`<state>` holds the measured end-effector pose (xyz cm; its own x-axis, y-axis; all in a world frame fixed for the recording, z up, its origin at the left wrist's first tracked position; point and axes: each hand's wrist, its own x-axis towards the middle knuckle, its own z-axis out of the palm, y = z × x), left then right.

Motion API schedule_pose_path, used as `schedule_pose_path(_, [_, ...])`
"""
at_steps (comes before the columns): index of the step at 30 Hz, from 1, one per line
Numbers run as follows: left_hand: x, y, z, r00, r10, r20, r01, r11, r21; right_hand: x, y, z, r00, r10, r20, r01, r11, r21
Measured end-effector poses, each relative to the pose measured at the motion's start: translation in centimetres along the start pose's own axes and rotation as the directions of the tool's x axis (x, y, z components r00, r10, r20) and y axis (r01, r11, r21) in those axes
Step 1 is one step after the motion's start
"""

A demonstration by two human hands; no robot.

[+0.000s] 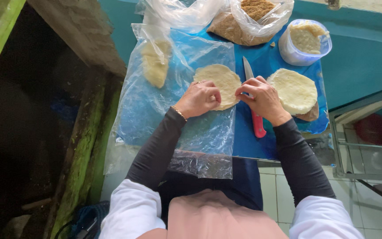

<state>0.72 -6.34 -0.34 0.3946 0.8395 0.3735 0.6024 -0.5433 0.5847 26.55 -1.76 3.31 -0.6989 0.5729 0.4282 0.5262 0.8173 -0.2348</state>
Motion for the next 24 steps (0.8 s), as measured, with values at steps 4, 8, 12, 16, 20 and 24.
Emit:
schedule_pose_path(4, [0.1,0.1,0.1,0.999,0.021,-0.043,-0.021,1.000,-0.006,0.0,0.1,0.3,1.000,-0.007,0.008,0.007,1.000,0.012])
schedule_pose_path(8, [0.1,0.5,0.3,0.997,-0.005,-0.077,0.004,1.000,-0.013,0.3,0.4,0.1,0.999,0.024,-0.022,-0.024,0.999,0.032])
schedule_pose_path(12, [1.2,1.3,1.6,0.984,-0.076,-0.164,0.075,0.997,-0.011,0.7,0.5,-0.1,1.000,-0.003,-0.014,0.004,0.998,0.063])
schedule_pose_path(16, [2.4,2.1,3.5,0.974,-0.017,-0.224,0.057,0.983,0.174,1.3,0.3,-0.2,1.000,-0.014,-0.011,0.015,0.997,0.077])
schedule_pose_path(20, [2.9,1.8,4.5,0.974,-0.081,-0.210,0.128,0.968,0.217,1.3,0.3,-0.8,0.998,0.047,0.030,-0.049,0.996,0.070])
schedule_pose_path(24, [2.9,1.0,3.6,0.958,-0.144,-0.248,0.157,0.987,0.034,1.4,0.1,-0.8,0.997,-0.073,-0.038,0.077,0.993,0.091])
